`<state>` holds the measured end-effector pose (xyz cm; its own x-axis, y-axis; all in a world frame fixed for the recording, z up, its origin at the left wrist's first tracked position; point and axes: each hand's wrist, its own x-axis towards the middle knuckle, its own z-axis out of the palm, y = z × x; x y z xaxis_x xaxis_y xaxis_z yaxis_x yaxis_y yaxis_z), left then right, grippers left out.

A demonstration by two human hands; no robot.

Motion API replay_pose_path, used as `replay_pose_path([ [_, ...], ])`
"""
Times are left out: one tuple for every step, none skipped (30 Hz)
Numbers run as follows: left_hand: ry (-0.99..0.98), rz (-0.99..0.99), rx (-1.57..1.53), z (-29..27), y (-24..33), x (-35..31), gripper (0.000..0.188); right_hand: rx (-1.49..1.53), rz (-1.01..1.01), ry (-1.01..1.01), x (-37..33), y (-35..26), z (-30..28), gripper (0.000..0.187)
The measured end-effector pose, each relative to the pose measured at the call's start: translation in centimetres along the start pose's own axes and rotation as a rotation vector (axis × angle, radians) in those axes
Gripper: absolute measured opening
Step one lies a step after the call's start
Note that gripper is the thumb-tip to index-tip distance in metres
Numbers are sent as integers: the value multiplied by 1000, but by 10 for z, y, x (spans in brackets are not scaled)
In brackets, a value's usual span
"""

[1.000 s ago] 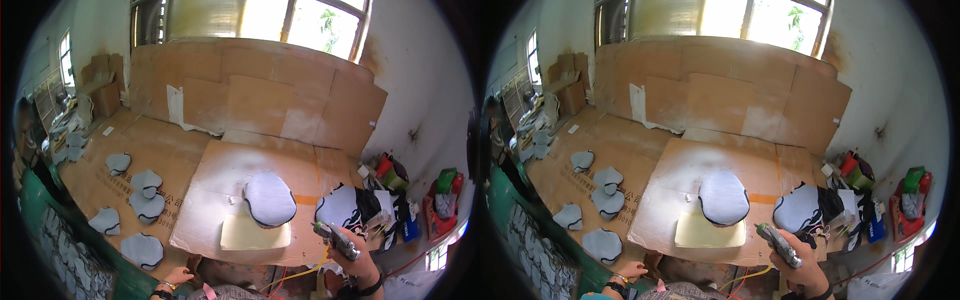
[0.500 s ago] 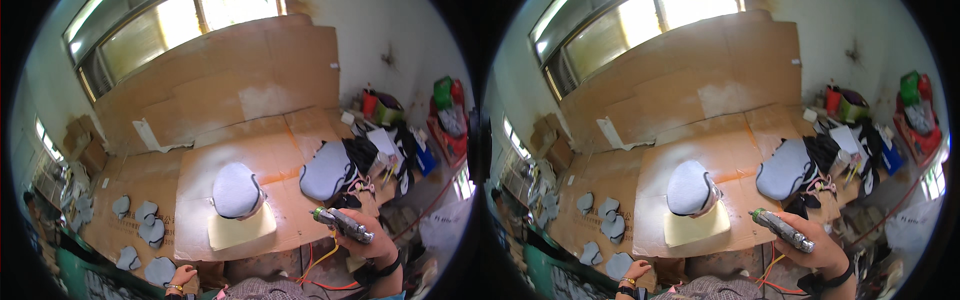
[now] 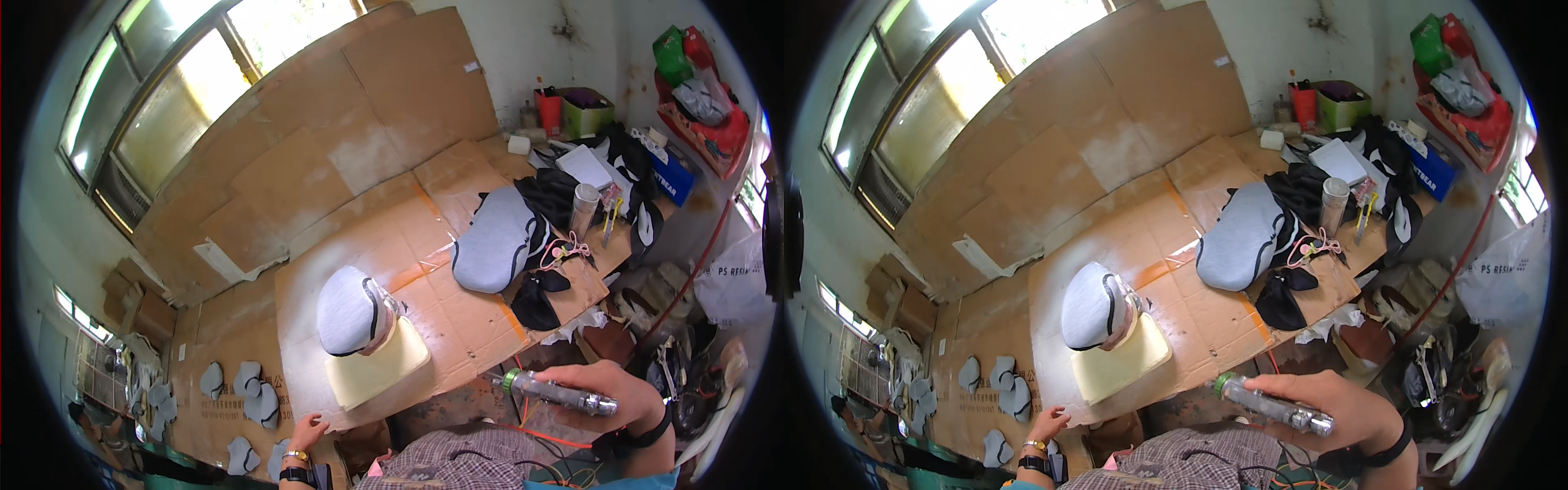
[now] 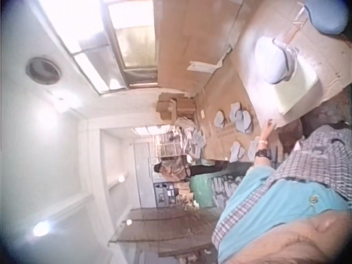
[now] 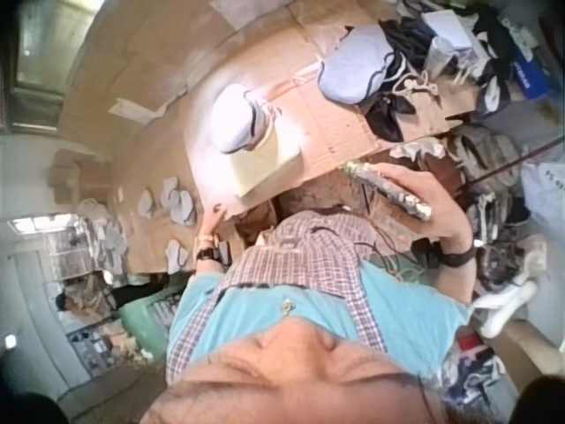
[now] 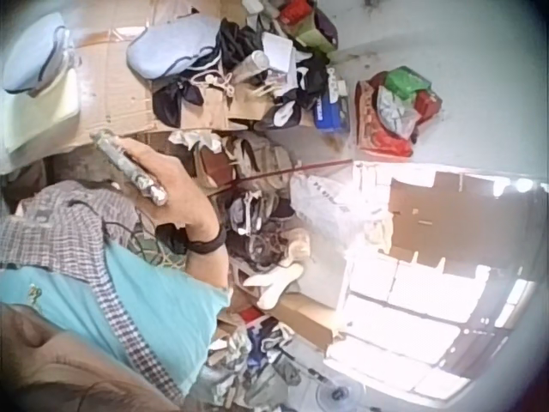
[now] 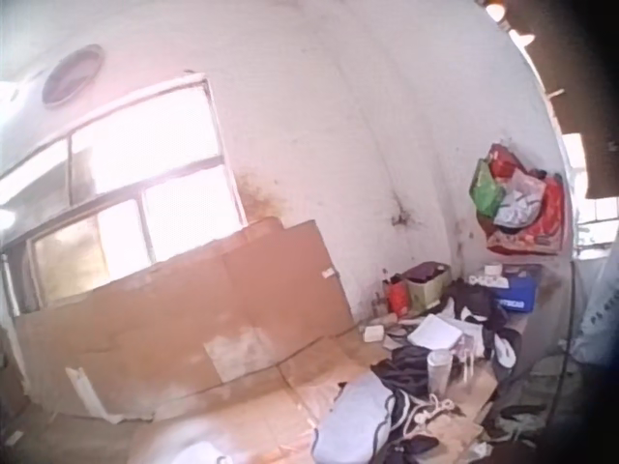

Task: The recorder uses a spray gun to apply adhesive to fabric components and organizes them in a factory setting.

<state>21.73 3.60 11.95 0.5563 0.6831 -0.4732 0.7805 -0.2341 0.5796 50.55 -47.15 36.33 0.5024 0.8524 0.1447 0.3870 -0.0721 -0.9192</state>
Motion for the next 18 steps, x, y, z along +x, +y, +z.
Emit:
replay_pose_path([
  [9, -7, -10, 0, -1, 1, 48, 19, -4, -31, -1, -5, 3, 54],
  [-1, 27, 10, 0, -3, 6, 48, 9, 23, -38, -3, -9, 5, 55],
  [-9, 56, 29, -1, -5, 7, 47, 6, 15, -57, -2, -12, 8, 55],
  [2, 64, 35, 0, 0, 6, 47, -50, 71, -35, -2, -17, 11, 56],
  [10, 56, 16, 0, 0, 5, 47, -110, 125, -12, -1, -21, 14, 56],
  [0, 75, 22, 0, -3, 6, 47, -121, 164, -38, -2, -23, 17, 57],
  [-9, 94, 26, -1, -7, 7, 47, -135, 154, -58, 0, -28, 24, 57],
  [-4, 114, 48, -2, -15, 10, 43, -119, 114, -69, 3, -32, 33, 56],
  [-5, 114, 28, -2, -14, 10, 43, -106, 84, -72, 4, -36, 41, 56],
  [-5, 124, 28, -3, -11, 8, 43, -78, 72, -93, 7, -41, 51, 56],
  [-5, 136, 29, -4, -9, 6, 43, -64, 101, -125, 12, -51, 59, 56],
  [-4, 135, 11, -6, -10, 2, 43, -68, 74, -112, 18, -56, 71, 53],
  [-6, 129, -22, -8, -11, -1, 43, -73, 45, -98, 24, -61, 82, 51],
  [-9, 125, -56, -9, -14, -1, 43, -88, 45, -107, 30, -69, 91, 51],
  [0, 121, -77, -11, -30, -1, 43, -120, 28, -122, 36, -80, 101, 50],
  [11, 143, -49, -12, -49, 5, 44, -154, 11, -129, 42, -89, 108, 50],
  [24, 163, -21, -12, -66, 11, 44, -171, 0, -139, 45, -96, 112, 50],
  [28, 179, -41, -14, -67, 13, 44, -166, 15, -120, 49, -99, 113, 49],
])
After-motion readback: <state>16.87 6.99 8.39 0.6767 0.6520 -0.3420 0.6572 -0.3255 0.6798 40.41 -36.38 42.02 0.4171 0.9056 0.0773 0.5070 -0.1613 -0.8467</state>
